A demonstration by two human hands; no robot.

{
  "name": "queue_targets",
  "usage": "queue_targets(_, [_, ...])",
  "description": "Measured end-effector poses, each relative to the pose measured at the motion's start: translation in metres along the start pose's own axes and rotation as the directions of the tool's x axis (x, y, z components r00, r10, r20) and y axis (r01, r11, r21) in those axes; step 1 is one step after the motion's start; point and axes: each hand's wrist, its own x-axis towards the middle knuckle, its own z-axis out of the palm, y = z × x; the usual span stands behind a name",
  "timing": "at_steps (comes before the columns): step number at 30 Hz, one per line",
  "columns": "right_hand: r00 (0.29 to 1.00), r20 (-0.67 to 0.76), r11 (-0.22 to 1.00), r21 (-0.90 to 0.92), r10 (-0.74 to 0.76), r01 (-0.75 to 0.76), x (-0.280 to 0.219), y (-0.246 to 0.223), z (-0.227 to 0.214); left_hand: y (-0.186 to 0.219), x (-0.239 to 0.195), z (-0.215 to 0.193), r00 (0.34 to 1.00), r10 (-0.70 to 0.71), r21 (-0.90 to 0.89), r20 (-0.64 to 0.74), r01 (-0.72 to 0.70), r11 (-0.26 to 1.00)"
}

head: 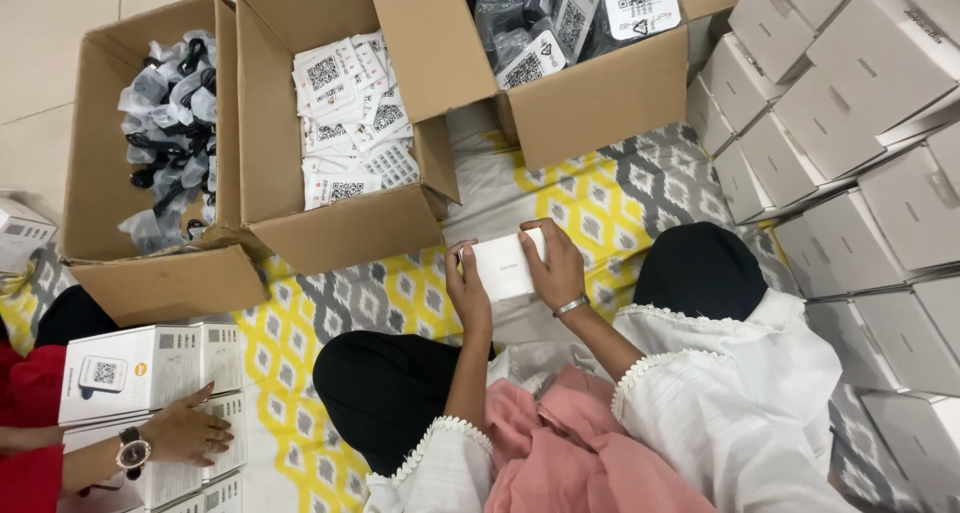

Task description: The person labels and packs electronic product boxes in a warehouse setting.

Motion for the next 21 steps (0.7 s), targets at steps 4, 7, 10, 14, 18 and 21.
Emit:
queue_targets(4, [0.995,-0.044,0.995,0.054,-0.087,0.089,-0.021,-0.007,-0.011,0.024,-0.015,-0.01,0.984,-0.172,-0.019,0.051,0.173,0.985])
queue_targets(7, [0.999,-0.048,0.999,0.038,-0.007,0.009,-0.036,-0.008,-0.018,0.05,-0.018,-0.014,0.846,-0.524,-0.049,0.098,0.53,0.846])
queue_targets(10, [0.987,0.023,0.987,0.02,0.16,-0.16,-0.038,-0.003,-0.026,0.042,-0.014,-0.011,0.655,-0.741,-0.06,0.151,0.754,0.654])
queue_targets(14, [0.927,0.052,0.926,0.056,0.372,-0.375,-0.03,0.014,-0.046,0.039,-0.019,0.029,0.741,-0.627,-0.011,0.24,0.648,0.762])
queue_targets(18, [0.931,-0.204,0.95,0.142,0.302,-0.278,-0.004,0.03,-0.097,0.065,-0.021,0.103,0.832,-0.378,-0.041,0.405,0.43,0.902])
queue_targets(21, [0.934,-0.243,0.965,0.075,0.263,-0.252,0.035,0.026,-0.15,0.052,-0.008,0.165,0.824,-0.286,-0.087,0.489,0.372,0.924])
